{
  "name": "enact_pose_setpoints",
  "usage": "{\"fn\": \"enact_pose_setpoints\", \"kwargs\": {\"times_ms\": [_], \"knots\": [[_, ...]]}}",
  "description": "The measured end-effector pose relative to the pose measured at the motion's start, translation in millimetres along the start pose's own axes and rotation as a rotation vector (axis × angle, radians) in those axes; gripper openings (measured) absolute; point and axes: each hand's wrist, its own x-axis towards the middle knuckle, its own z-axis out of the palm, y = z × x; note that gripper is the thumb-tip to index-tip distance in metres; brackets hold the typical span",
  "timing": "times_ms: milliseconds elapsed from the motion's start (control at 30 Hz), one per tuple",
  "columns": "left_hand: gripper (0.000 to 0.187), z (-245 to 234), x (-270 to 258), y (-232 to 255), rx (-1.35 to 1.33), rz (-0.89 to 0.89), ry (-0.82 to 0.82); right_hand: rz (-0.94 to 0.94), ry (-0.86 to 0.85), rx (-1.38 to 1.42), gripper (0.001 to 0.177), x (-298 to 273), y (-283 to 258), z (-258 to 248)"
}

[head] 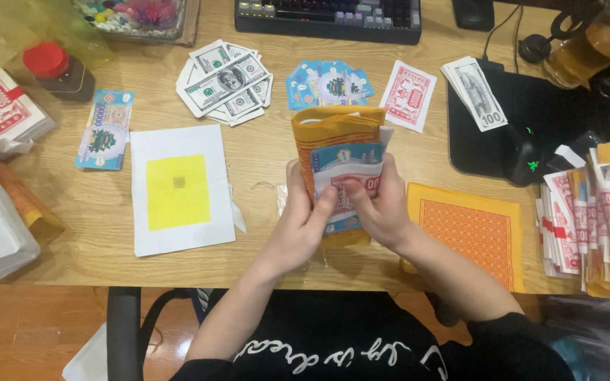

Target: Organizing and folding ritual paper and hell bank notes on a desk

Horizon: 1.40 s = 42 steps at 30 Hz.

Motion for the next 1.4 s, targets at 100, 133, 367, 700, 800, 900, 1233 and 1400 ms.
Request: {"fn": "enact_pose_setpoints", "kwargs": {"times_ms": [100,133,367,700,800,900,1233,1400], "knots": [[0.069,5,4,28,0.095,0.006,0.004,-0.026,0.023,0.081,0.038,2,12,4],[0.069,5,5,30,0.094,0.005,0.006,-0.025,0.020,0.080,0.038,4,10,7],[0.055,-3,-2,14,-0.008,-0.125,0.085,-0.048,-0.122,0.220,0.029,30,-21,22],[0.049,-143,-52,-15,-0.211,0.063,0.754,-0.207,-0.616,-0.486,0.016,26,23,11],[0.054,-131,-59,-1,-0.227,0.062,0.904,-0.132,-0.658,-0.478,0.015,19,12,0],[0.054,-140,-62,-14,-0.260,0.001,0.909,-0.190,-0.694,-0.551,0.010,6,4,-10],[0.055,-125,-63,-23,-0.247,-0.085,0.737,-0.335,-0.652,-0.504,0.025,-25,22,-1],[0.057,-116,-58,-18,-0.240,-0.106,0.695,-0.429,-0.625,-0.559,0.011,-27,24,2]]}}
